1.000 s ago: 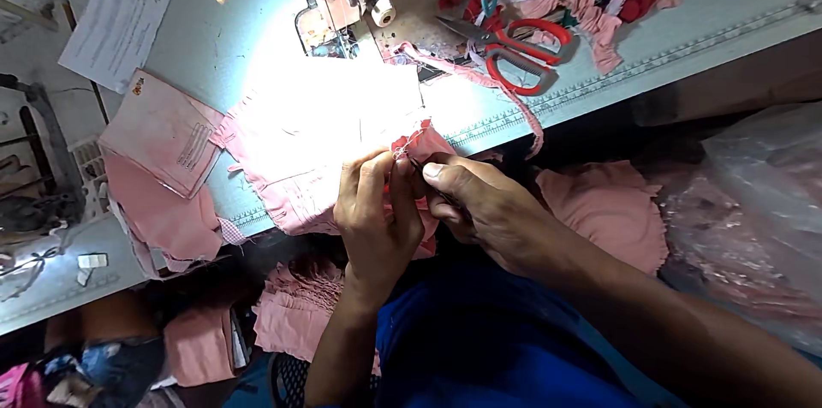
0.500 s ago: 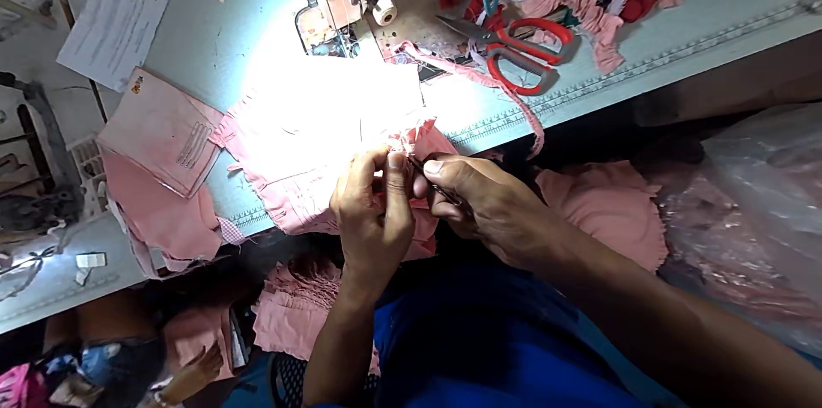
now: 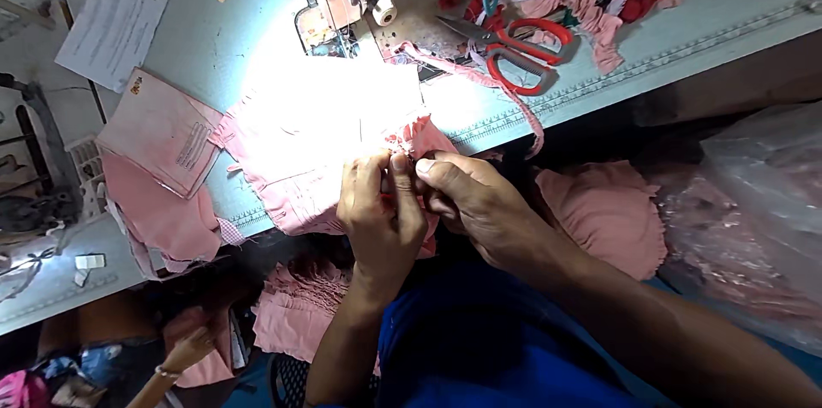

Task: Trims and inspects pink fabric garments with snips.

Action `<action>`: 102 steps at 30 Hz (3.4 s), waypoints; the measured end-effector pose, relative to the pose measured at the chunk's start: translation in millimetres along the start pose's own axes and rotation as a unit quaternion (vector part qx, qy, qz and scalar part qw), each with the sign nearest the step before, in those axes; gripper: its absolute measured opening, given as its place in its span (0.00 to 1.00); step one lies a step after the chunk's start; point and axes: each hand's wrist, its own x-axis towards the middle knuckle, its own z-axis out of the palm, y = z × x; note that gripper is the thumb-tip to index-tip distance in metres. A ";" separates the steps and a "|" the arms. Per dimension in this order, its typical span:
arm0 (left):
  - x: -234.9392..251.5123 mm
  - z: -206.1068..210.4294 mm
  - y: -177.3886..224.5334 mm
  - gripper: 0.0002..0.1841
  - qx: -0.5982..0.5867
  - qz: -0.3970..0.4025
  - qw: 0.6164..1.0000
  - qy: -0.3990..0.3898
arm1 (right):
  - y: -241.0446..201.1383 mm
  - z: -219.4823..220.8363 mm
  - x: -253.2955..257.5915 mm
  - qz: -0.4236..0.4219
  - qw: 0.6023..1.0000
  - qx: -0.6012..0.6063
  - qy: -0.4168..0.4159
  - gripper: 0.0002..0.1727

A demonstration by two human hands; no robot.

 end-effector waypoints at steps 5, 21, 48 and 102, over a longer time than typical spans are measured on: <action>1.4 -1.2 -1.4 0.10 -0.025 0.011 1.000 -0.011 | 1.3 -4.4 2.4 -0.023 0.999 -0.030 -0.010 0.18; 29.6 -28.9 -15.8 0.06 -0.299 -0.105 0.935 -0.159 | -11.9 -22.7 13.9 -0.200 0.953 -0.226 0.021 0.04; -2.5 -60.1 -35.6 0.10 -0.043 0.045 0.982 -0.180 | -49.2 -30.0 12.1 -0.236 0.939 -0.249 -0.030 0.05; -27.6 -27.6 -21.7 0.05 -0.099 -0.134 0.986 -0.019 | 20.4 1.1 -3.0 0.147 0.986 0.054 -0.055 0.10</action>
